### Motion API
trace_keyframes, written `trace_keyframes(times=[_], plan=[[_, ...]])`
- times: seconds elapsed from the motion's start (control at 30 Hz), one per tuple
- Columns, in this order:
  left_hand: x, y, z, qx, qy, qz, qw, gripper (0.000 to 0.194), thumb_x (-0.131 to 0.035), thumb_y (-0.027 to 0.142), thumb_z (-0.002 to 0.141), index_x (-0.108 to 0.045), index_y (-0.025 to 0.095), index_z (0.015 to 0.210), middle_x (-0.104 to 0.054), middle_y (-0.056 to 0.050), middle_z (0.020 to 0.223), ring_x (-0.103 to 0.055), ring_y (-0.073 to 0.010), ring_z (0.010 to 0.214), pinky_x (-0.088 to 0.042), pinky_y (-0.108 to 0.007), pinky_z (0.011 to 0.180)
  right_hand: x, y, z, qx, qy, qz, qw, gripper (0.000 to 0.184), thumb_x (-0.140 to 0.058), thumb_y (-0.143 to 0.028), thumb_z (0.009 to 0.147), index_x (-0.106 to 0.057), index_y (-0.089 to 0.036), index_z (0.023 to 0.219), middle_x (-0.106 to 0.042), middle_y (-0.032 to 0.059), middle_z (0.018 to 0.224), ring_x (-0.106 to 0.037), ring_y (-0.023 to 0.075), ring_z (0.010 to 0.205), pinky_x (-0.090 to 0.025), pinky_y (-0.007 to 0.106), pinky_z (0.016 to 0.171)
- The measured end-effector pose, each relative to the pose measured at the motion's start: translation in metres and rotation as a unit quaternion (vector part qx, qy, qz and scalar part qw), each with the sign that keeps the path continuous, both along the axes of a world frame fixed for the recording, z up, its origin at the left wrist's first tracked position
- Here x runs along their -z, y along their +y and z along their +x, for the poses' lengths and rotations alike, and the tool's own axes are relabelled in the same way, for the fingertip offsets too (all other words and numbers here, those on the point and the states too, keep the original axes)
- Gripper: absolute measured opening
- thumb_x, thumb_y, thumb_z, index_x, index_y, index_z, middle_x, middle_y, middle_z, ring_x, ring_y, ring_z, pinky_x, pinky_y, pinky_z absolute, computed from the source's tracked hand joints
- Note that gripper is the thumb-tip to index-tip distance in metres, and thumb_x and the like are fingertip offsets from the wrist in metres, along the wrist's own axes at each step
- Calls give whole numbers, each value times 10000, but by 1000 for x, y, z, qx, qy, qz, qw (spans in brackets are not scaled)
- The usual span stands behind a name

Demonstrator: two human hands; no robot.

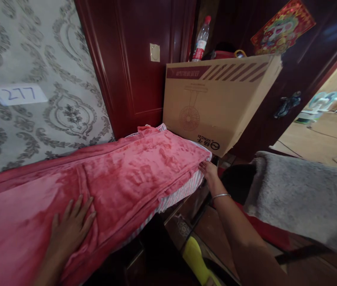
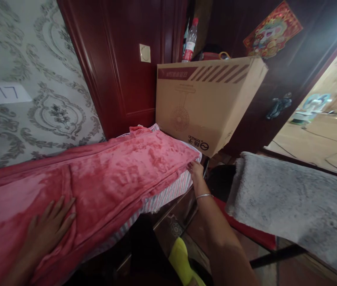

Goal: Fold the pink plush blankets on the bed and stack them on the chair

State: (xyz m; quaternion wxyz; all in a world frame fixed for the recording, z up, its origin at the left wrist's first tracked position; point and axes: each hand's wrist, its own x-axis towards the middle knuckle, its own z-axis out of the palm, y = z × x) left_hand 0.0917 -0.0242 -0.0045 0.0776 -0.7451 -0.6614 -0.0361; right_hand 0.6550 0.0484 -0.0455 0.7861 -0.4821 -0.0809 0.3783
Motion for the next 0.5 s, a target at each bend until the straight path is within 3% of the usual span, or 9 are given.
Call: trace_keyframes(times=[0.33,0.5], plan=[[-2,-6,2,-16,12,-5,1000,591,-308,364,986,-438,216,1543,-346,-125,1644,-298,-362,1523,-278,-646,1171,-28,22,7,-26,26,-109,993,184,-580,-110,830,-493,-211,703,-510,-54,499,-487,102,431,-442,178,420],[1,-7,0,-19,1,0,1000,591,-358,370,962,-461,244,1530,-354,-111,1642,-313,-359,1517,-280,-630,1174,-41,32,1,-37,-3,-123,992,189,-626,-158,872,-542,-204,709,-516,-43,511,-499,121,455,-440,203,437]])
